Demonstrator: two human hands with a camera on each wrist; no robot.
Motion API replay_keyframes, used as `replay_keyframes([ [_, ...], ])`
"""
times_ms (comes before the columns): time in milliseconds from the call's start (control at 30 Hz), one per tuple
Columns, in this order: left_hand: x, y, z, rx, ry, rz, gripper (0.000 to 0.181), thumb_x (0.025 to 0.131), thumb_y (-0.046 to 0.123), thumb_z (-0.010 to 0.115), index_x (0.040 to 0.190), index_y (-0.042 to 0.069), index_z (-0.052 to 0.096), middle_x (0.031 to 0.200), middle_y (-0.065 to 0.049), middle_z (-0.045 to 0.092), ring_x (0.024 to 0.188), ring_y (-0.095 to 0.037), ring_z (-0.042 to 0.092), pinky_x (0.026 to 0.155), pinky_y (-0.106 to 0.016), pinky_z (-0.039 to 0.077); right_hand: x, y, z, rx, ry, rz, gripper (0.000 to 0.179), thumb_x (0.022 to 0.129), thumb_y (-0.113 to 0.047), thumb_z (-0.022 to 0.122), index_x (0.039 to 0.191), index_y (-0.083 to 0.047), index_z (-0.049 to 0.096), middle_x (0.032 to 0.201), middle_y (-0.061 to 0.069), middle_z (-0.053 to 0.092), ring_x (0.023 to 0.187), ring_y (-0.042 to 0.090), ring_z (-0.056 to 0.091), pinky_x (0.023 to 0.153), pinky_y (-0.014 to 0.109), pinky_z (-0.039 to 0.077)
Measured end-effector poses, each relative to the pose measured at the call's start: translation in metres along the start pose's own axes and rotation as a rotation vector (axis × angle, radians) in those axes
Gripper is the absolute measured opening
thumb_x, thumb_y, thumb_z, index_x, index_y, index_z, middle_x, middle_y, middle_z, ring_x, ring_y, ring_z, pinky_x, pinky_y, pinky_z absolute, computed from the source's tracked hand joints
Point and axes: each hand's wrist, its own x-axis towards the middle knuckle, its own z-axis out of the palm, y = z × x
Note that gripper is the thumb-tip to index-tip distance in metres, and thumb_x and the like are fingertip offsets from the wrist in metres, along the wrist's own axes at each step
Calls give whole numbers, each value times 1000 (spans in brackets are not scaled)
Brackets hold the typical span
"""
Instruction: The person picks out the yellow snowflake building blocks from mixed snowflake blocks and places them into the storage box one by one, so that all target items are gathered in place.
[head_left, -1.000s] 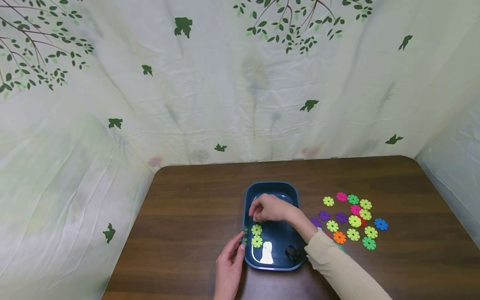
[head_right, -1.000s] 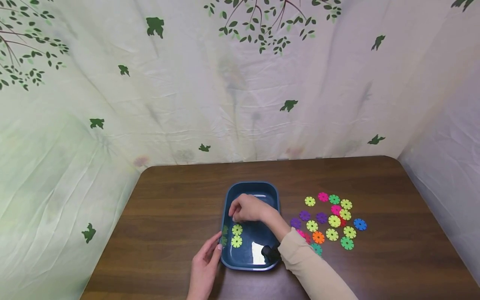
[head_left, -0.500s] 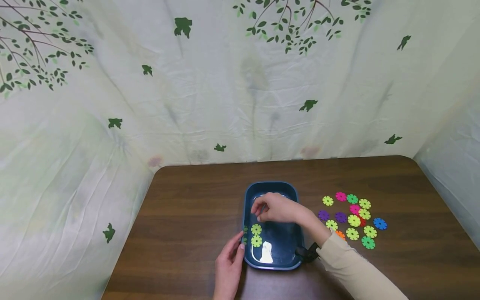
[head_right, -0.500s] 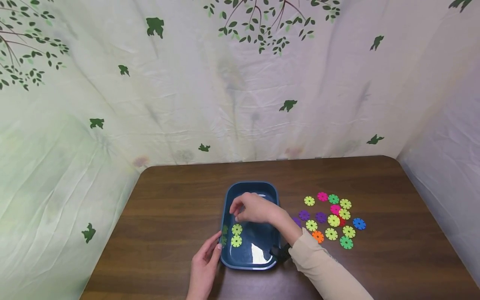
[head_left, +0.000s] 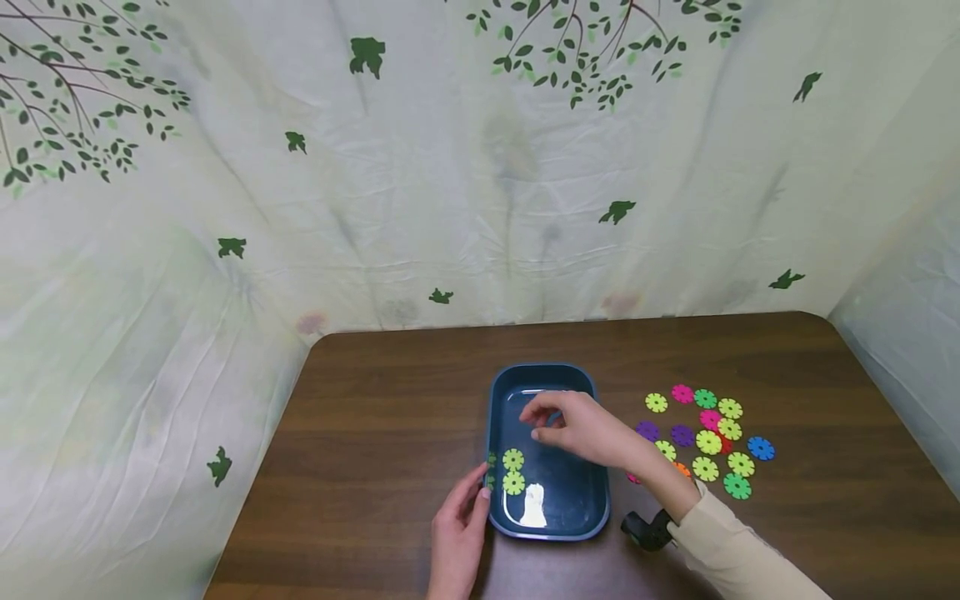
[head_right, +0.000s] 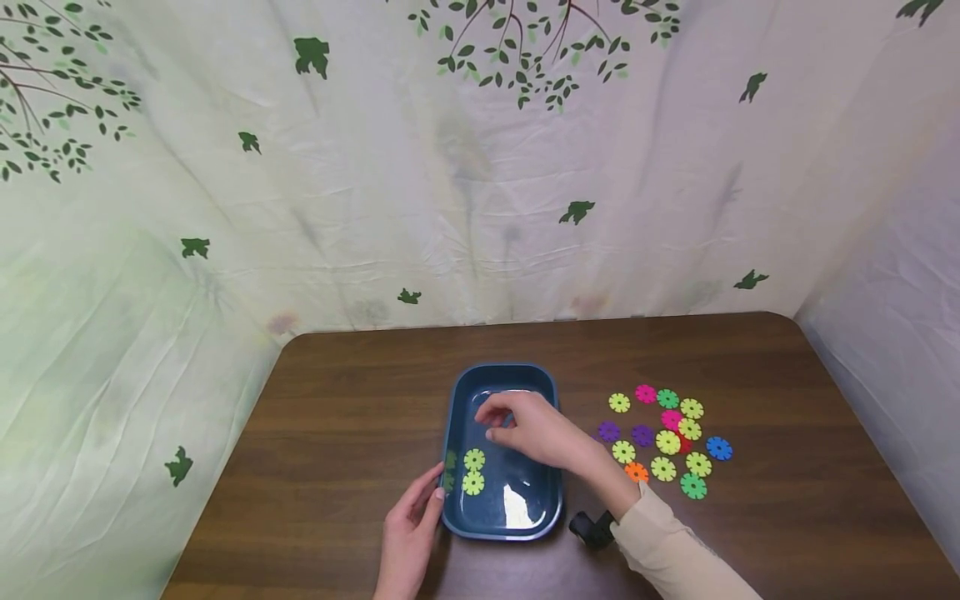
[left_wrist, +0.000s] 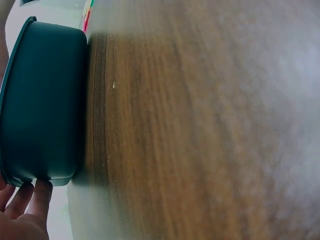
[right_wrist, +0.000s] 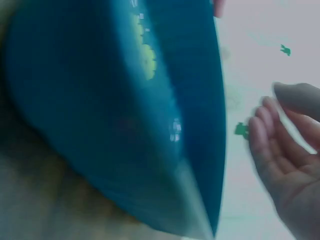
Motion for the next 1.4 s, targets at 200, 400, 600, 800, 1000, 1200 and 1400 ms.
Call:
replay_keyframes([
  [200,-1,0,1,-16,3,33,32,96,6,63,126,17,67,128,-5,63,115,-22,61,95,-32,52,-16,6,6,21,108,-27,22,92,-21,71,114,-25,68,102,-16,65,90,7,59,80,31,55],
  [400,-1,-2,1,-29,10,67,32,95,3,63,125,15,68,126,-5,64,115,-20,61,95,-29,51,-32,15,8,44,163,-8,26,92,-21,71,117,-25,66,107,-13,65,91,11,60,77,28,56],
  [600,-1,-2,1,-13,16,59,33,95,3,63,125,14,67,126,-5,65,116,-22,61,96,-31,51,-48,22,8,43,248,6,29,89,-13,74,115,-23,68,108,-6,66,88,12,61,75,30,58],
  [800,-2,-1,1,-17,22,62,32,95,5,64,125,15,68,126,-4,65,114,-21,62,94,-27,51,-64,29,8,41,336,15,31,85,-8,77,111,-23,69,106,-7,66,86,9,61,76,29,58],
  [1000,-2,1,1,-15,19,51,32,95,8,64,126,17,67,127,-4,64,115,-21,61,95,-34,52,-79,41,5,26,376,-2,32,83,-4,78,110,-20,69,102,-2,68,83,10,63,74,29,59],
  [1200,-1,-1,1,-2,18,54,32,95,9,65,127,16,67,128,-5,64,115,-21,61,94,-35,52,-91,53,2,-3,403,8,32,81,-1,79,110,-11,70,102,-2,68,85,9,63,74,30,59],
  [1400,0,-2,1,-4,12,33,32,96,9,64,127,16,66,129,-5,63,117,-24,60,96,-37,51,-104,68,0,-28,423,15,33,80,2,79,109,-11,70,98,0,68,83,9,63,73,29,59],
])
